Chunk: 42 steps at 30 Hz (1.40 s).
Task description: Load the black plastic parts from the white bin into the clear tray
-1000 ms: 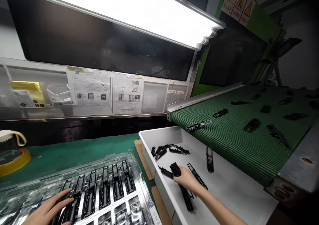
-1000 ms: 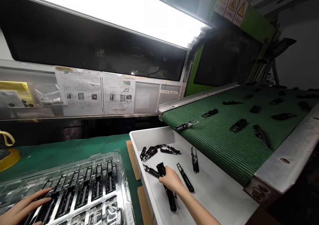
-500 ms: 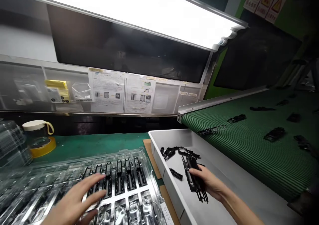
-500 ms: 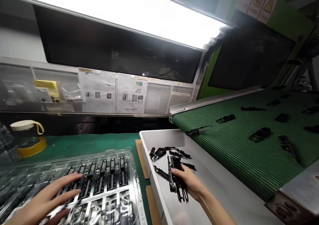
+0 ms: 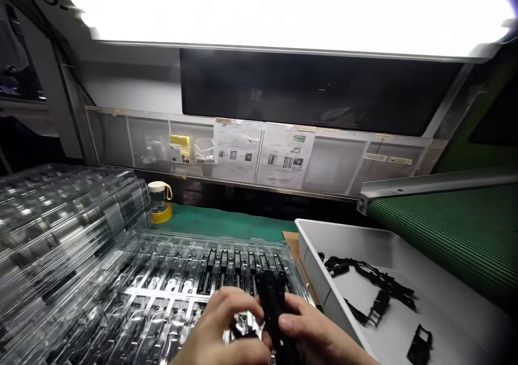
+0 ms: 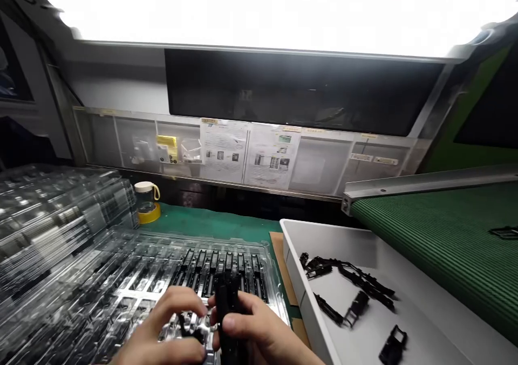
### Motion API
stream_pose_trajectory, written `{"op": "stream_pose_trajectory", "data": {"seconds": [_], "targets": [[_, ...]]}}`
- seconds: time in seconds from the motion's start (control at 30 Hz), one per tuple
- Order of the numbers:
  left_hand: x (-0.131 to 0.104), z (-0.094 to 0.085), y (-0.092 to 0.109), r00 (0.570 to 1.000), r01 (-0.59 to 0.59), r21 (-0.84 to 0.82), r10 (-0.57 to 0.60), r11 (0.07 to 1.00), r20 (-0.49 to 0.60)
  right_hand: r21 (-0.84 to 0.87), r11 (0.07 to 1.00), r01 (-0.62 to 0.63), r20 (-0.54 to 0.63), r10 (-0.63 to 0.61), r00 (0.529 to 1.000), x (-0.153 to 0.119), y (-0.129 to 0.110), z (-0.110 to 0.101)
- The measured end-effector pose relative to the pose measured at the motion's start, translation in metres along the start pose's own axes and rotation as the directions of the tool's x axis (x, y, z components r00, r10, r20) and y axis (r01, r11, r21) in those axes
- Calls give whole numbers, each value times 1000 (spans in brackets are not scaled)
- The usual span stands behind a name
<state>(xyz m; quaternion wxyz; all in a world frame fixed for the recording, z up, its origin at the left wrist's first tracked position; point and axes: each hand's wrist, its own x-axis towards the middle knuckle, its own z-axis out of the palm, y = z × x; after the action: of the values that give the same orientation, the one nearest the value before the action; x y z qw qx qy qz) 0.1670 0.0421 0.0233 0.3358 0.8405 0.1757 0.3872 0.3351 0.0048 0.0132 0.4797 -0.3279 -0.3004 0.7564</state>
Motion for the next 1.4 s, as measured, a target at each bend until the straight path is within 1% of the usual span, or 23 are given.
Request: {"op": "stream_pose_trajectory", "data": {"seconds": [0.03,0.07,0.1,0.13,0.17,0.2,0.23,0.27,0.3,0.37,0.47,0.57,0.63,0.7,0.83,0.9,1.0,1.1,1.17,1.27,1.33,1.37,1.4], "targets": [[-3,-6,0,996,81,-70,-83,994,-31,18,1000,-5,-34,6,999,3,1,1],[-5,-10,1,968,238,-159,-247,958,-40,34,999,-4,-62,6,998,5,2,3],[-6,-14,1,892,428,-272,-451,862,-25,48,999,-2,-83,5,997,7,3,6],[-6,-17,2,775,589,-385,-632,710,20,62,998,-9,-88,15,996,9,4,10],[-5,-18,2,650,686,-486,-757,541,74,78,997,-21,-83,28,996,10,5,13],[-5,-18,2,548,721,-574,-826,388,130,95,995,-33,-74,40,996,12,7,17],[-5,-16,1,485,712,-652,-854,261,187,111,993,-50,-61,57,997,14,9,20],[-6,-14,-1,461,684,-710,-853,167,244,129,989,-70,-46,77,996,16,12,22],[-8,-11,-4,457,664,-741,-838,98,299,147,985,-92,-31,97,995,19,15,24],[-13,-4,-12,494,637,-770,-783,30,378,140,985,-101,-22,105,994,25,22,25],[-22,4,-26,580,592,-801,-739,92,344,-41,999,-18,-60,15,998,33,30,24],[-29,8,-37,610,570,-801,-748,185,262,-324,941,93,-63,-120,991,36,32,22],[-32,8,-40,588,589,-788,-764,178,266,-393,914,101,-44,-128,991,36,31,20],[-32,6,-39,558,603,-783,-781,150,280,-365,928,73,-41,-94,995,36,30,18],[-27,-1,-27,517,649,-748,-802,140,298,-321,945,63,-127,-109,986,37,33,12],[-25,-4,-19,486,658,-747,-812,96,323,-298,953,54,-154,-104,983,37,33,10],[-25,-9,-11,433,622,-783,-834,2,342,-259,964,60,-109,-91,990,35,33,9],[-26,-12,-7,429,600,-799,-834,-25,348,-251,960,122,-31,-134,991,34,33,10],[-26,-15,-4,433,589,-807,-823,-51,368,-285,947,147,-36,-164,986,34,34,11],[-25,-17,0,430,578,-811,-811,-91,397,-354,932,77,-133,-132,982,33,33,14],[-26,-17,-1,423,583,-809,-822,-76,382,-364,931,19,-170,-86,982,32,31,17],[-28,-16,-4,432,586,-809,-823,-54,368,-363,932,0,-160,-63,985,31,30,18],[-30,-14,-7,458,587,-809,-815,-22,355,-363,932,-8,-138,-45,989,31,29,20]]}}
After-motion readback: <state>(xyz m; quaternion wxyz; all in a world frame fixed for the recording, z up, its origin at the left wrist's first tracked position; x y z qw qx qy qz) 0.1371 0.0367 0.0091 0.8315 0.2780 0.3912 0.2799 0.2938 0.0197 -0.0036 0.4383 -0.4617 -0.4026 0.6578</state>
